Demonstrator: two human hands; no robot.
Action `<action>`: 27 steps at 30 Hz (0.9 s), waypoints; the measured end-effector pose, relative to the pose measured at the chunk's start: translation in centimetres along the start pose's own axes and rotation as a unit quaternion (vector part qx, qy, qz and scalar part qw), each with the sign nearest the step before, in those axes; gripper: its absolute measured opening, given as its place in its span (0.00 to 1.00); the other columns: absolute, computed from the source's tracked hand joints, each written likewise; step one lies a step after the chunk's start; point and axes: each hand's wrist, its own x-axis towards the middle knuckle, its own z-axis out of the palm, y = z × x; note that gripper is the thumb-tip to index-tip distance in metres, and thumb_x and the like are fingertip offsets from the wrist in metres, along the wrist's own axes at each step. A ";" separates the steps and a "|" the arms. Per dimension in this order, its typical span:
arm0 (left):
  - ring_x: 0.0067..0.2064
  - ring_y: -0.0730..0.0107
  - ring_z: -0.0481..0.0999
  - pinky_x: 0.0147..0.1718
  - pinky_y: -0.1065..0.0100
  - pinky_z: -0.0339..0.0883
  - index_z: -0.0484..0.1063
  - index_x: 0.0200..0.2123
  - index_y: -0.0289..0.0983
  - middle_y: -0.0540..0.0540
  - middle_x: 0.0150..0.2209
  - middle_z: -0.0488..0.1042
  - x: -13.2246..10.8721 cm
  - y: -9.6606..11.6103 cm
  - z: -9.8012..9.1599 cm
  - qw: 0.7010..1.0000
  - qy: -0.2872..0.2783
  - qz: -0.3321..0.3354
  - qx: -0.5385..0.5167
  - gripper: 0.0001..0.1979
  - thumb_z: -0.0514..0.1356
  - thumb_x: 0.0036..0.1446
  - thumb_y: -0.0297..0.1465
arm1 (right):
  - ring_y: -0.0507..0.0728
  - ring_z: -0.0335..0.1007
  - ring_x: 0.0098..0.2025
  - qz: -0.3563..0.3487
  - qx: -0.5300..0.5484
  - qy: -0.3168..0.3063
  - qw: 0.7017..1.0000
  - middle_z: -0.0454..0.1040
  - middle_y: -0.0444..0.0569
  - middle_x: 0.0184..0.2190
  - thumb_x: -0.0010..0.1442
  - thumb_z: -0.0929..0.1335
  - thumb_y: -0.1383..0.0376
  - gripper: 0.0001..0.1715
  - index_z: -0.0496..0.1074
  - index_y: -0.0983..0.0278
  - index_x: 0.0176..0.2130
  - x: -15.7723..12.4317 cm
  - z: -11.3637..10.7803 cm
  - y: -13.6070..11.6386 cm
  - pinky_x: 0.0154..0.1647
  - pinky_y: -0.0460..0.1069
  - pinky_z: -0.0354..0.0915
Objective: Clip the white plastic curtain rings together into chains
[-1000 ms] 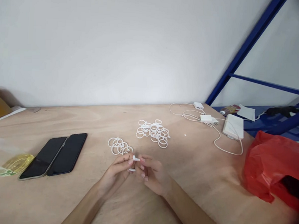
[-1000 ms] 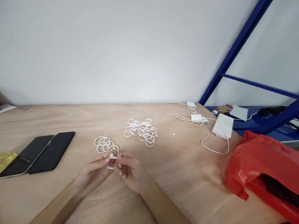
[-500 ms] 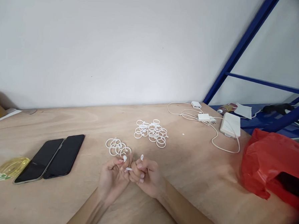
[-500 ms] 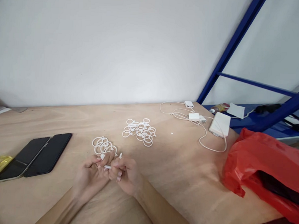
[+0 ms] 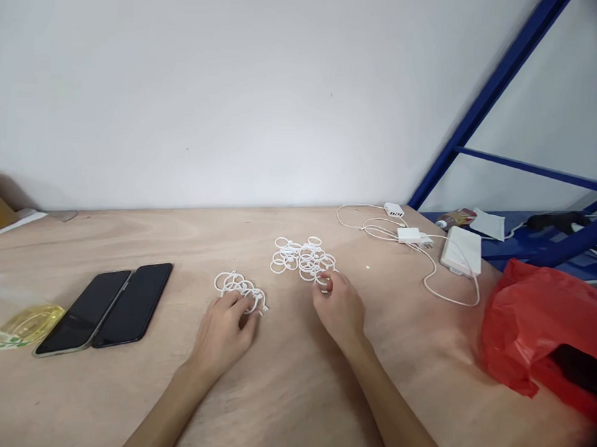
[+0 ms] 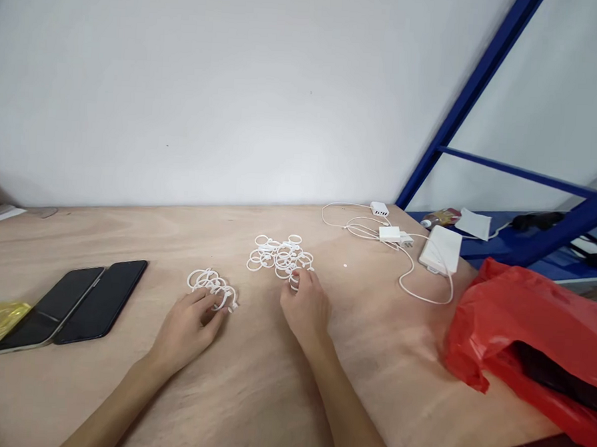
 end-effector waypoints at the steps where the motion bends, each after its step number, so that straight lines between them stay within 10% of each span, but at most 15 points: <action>1: 0.34 0.61 0.70 0.34 0.63 0.59 0.71 0.32 0.39 0.45 0.31 0.71 0.0 0.0 0.1 1.000 -0.005 -0.007 0.007 0.08 0.53 0.58 0.33 | 0.59 0.69 0.36 0.008 -0.032 -0.015 0.999 0.74 0.51 0.37 0.54 0.65 0.64 0.14 0.72 0.61 0.42 0.1 0.0 0.2 0.33 0.51 0.56; 10: 0.33 0.63 0.72 0.35 0.62 0.62 0.70 0.40 0.38 0.46 0.32 0.73 0.0 0.3 -0.1 0.998 0.036 -0.023 -0.035 0.11 0.53 0.59 0.35 | 0.59 0.69 0.34 0.019 -0.090 -0.050 0.994 0.76 0.53 0.35 0.60 0.62 0.62 0.13 0.75 0.60 0.38 0.5 0.5 1.0 0.31 0.51 0.53; 15: 0.33 0.65 0.70 0.31 0.66 0.63 0.70 0.42 0.39 0.45 0.33 0.72 -0.1 0.5 0.3 0.991 0.029 -0.009 -0.132 0.11 0.52 0.60 0.35 | 0.55 0.63 0.29 0.009 0.155 0.026 0.988 0.72 0.49 0.30 0.55 0.66 0.58 0.11 0.74 0.62 0.33 0.8 0.2 0.3 0.32 0.50 0.57; 22: 0.45 0.62 0.70 0.43 0.64 0.62 0.70 0.46 0.39 0.42 0.45 0.73 -0.2 2.1 0.1 0.947 0.052 -0.069 -0.308 0.15 0.51 0.62 0.38 | 0.45 0.52 0.17 0.182 0.542 -0.318 0.756 0.70 0.42 0.23 0.49 0.71 0.59 0.12 0.67 0.64 0.26 -1.2 0.0 -2.6 0.18 0.45 0.40; 27: 0.33 0.68 0.68 0.34 0.68 0.61 0.71 0.29 0.37 0.48 0.28 0.71 0.1 2.8 -0.4 0.894 -0.055 -0.094 -0.435 0.19 0.51 0.61 0.44 | 0.45 0.52 0.16 0.187 0.567 -0.408 0.690 0.66 0.40 0.19 0.50 0.69 0.61 0.10 0.67 0.65 0.26 -2.6 0.9 -3.5 0.17 0.45 0.39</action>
